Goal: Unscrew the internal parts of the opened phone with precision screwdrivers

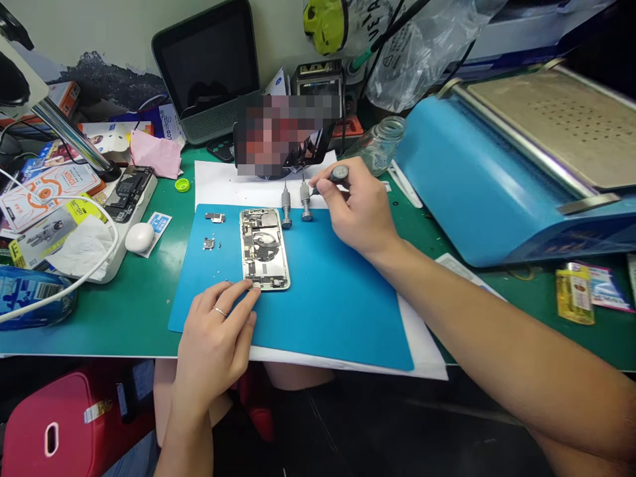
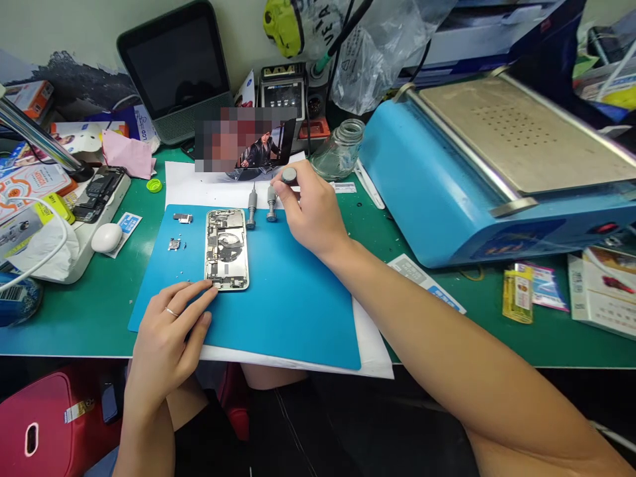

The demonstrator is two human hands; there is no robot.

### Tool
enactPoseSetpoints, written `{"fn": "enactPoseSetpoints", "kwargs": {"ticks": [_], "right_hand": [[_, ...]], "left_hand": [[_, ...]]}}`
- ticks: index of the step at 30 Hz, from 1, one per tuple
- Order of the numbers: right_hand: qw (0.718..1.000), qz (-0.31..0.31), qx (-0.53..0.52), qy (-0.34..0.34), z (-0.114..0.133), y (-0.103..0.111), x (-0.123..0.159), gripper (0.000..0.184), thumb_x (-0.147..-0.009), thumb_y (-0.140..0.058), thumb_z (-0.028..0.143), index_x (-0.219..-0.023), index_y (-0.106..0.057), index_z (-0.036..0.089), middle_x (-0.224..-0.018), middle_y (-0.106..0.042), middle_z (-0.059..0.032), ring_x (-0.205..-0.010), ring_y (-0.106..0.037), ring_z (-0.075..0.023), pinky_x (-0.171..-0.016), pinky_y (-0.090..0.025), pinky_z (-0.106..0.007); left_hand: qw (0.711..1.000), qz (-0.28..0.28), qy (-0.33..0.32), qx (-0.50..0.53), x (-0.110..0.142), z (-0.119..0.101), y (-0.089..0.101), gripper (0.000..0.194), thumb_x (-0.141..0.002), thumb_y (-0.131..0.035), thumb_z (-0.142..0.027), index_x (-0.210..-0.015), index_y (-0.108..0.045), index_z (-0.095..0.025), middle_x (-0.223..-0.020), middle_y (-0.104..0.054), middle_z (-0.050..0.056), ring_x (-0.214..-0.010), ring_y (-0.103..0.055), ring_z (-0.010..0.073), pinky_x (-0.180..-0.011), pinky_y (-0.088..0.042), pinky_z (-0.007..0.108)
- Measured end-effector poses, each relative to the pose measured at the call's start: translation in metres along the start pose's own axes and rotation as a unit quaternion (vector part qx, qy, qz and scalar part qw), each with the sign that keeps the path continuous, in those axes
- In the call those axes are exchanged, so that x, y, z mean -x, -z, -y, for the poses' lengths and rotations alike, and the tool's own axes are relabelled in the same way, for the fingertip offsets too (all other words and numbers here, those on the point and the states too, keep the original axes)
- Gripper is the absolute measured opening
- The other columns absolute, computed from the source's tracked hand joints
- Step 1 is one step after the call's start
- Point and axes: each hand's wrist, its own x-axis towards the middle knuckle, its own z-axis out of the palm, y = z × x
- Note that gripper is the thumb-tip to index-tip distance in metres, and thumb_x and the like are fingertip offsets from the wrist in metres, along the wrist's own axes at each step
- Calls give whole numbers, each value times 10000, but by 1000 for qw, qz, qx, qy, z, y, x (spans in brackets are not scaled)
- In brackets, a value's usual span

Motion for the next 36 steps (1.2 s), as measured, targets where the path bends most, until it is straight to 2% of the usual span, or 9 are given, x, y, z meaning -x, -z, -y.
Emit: {"fn": "enactPoseSetpoints", "kwargs": {"ticks": [6,10,12,19,24,28,33,36], "right_hand": [[997,-44,-57,23,1,-3,6,205,-1033,-446,443,-1069,-533,261,-1048,-713,-85,-1008,-711,-252,-838,-604,-436],[996,-45,-72,19,2,-4,10,330,-1033,-439,463,-1324,-424,307,-1057,-701,-72,-982,-728,-261,-834,-618,-474],[997,-34,-74,16,4,-4,11,385,-1031,-442,458,-1389,-375,333,-1054,-706,-69,-935,-735,-262,-794,-626,-474],[999,6,-46,30,13,1,8,362,-978,-539,361,-1333,-514,298,-1035,-727,-54,-840,-719,-231,-734,-644,-419],[998,33,18,41,19,7,6,433,-956,-529,301,-1387,-497,275,-1080,-732,-74,-839,-708,-256,-757,-632,-452],[998,11,36,48,22,7,9,419,-984,-491,310,-1402,-473,281,-1201,-718,-95,-864,-711,-263,-789,-624,-466],[998,-18,-13,65,24,4,16,486,-1009,-481,382,-1480,-367,339,-1368,-634,-105,-996,-713,-289,-819,-617,-488],[996,4,-38,76,27,1,21,489,-1007,-499,394,-1475,-366,353,-1313,-646,-93,-1025,-712,-297,-852,-610,-515]], "left_hand": [[1000,-1,0,-1,0,-1,-1,382,-1006,-532,-166,-1384,-572,-201,-1414,-635,65,-1238,-538,285,-989,-452,456],[1000,-2,2,9,1,0,0,393,-1003,-531,-171,-1391,-568,-218,-1423,-631,70,-1205,-556,283,-969,-468,459],[1000,-2,1,15,1,0,0,397,-1000,-535,-173,-1393,-566,-221,-1427,-630,72,-1174,-568,281,-955,-477,461],[1000,-1,-1,11,1,0,-1,387,-997,-546,-180,-1381,-579,-213,-1458,-608,67,-1164,-560,283,-948,-478,461],[1000,3,0,2,0,0,0,386,-994,-555,-175,-1378,-582,-192,-1421,-638,57,-1147,-558,276,-944,-469,443],[1000,1,1,4,-1,0,0,383,-999,-546,-174,-1381,-579,-195,-1415,-642,54,-1143,-561,276,-937,-467,439],[1000,18,2,1,0,-1,1,412,-1007,-526,-191,-1417,-556,-210,-1463,-608,53,-1159,-555,287,-950,-471,461],[999,31,0,-5,-1,-1,2,432,-1008,-517,-194,-1439,-539,-213,-1470,-604,44,-1168,-547,298,-949,-473,471]]}}
